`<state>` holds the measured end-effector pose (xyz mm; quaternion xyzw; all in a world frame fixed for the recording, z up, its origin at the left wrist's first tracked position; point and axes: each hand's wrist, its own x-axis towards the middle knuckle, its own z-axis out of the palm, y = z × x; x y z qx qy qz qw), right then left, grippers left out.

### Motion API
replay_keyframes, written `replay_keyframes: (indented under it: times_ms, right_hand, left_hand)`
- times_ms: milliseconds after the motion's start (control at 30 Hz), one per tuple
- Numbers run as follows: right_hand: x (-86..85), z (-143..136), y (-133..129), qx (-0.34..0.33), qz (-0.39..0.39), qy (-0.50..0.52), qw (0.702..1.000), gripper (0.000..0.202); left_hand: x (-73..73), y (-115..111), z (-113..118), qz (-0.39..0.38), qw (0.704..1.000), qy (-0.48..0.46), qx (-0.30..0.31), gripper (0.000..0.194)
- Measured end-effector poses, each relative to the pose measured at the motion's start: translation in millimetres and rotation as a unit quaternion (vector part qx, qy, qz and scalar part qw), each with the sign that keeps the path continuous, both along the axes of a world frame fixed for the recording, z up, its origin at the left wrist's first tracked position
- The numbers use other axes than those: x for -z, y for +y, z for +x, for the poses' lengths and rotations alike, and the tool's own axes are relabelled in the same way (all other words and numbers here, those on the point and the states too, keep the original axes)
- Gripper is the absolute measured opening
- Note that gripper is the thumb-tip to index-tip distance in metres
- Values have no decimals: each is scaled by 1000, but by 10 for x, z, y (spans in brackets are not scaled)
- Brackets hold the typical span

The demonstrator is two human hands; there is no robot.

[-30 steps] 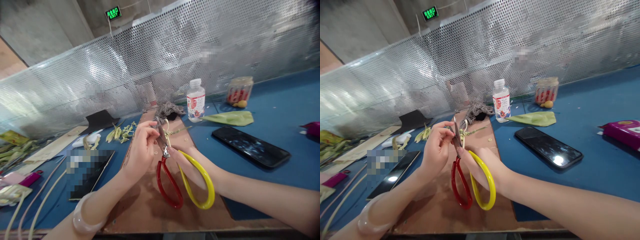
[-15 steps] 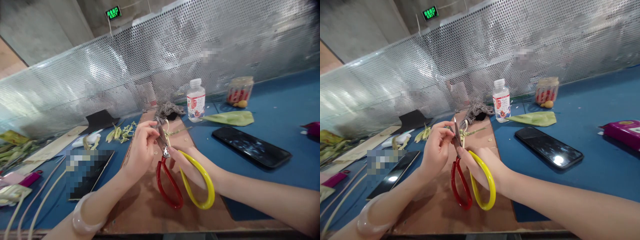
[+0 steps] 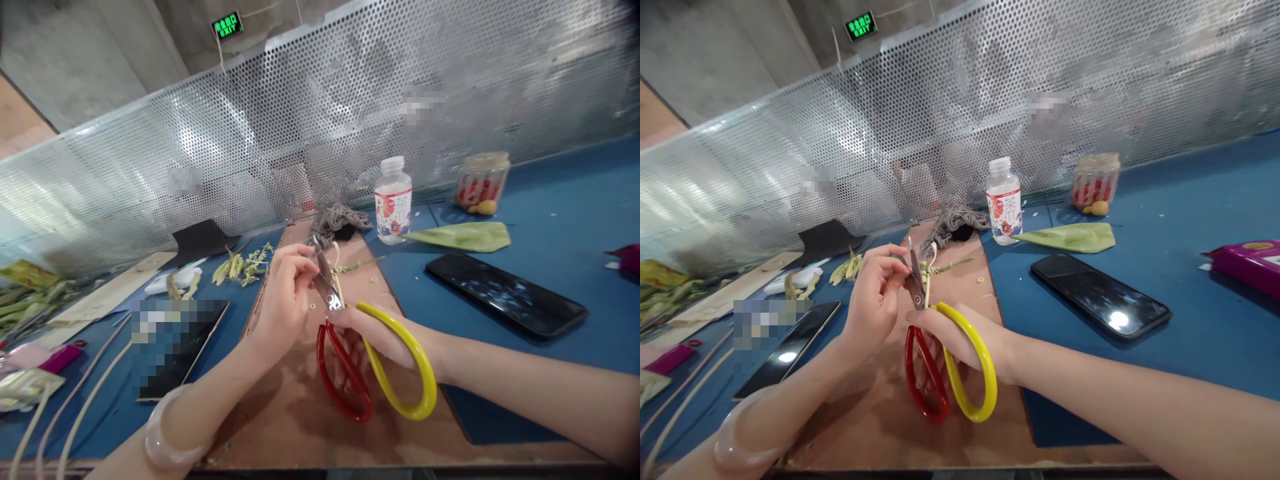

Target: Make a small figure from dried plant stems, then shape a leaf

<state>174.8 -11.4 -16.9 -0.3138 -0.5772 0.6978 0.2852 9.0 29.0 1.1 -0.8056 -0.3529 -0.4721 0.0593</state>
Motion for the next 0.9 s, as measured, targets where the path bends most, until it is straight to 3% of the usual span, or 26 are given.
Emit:
replay_keyframes:
  times_ms: [100, 200, 267, 367, 900]
  right_hand:
    - [20, -28, 4, -61, -156, 94, 981, 42]
    - [68, -44, 13, -76, -220, 114, 966, 39]
    - [99, -50, 2, -78, -215, 128, 965, 40]
    - [116, -61, -43, -32, -179, 152, 972, 39]
    - [62, -84, -118, 48, -155, 92, 982, 38]
  left_hand:
    - [5, 10, 1, 0, 1000, -8, -3, 15]
    - [7, 12, 4, 2, 1000, -16, -6, 16]
    - [9, 8, 8, 1, 1000, -19, -5, 16]
    - [11, -6, 20, -10, 999, -32, 3, 15]
    - [-2, -29, 57, 19, 999, -39, -1, 18]
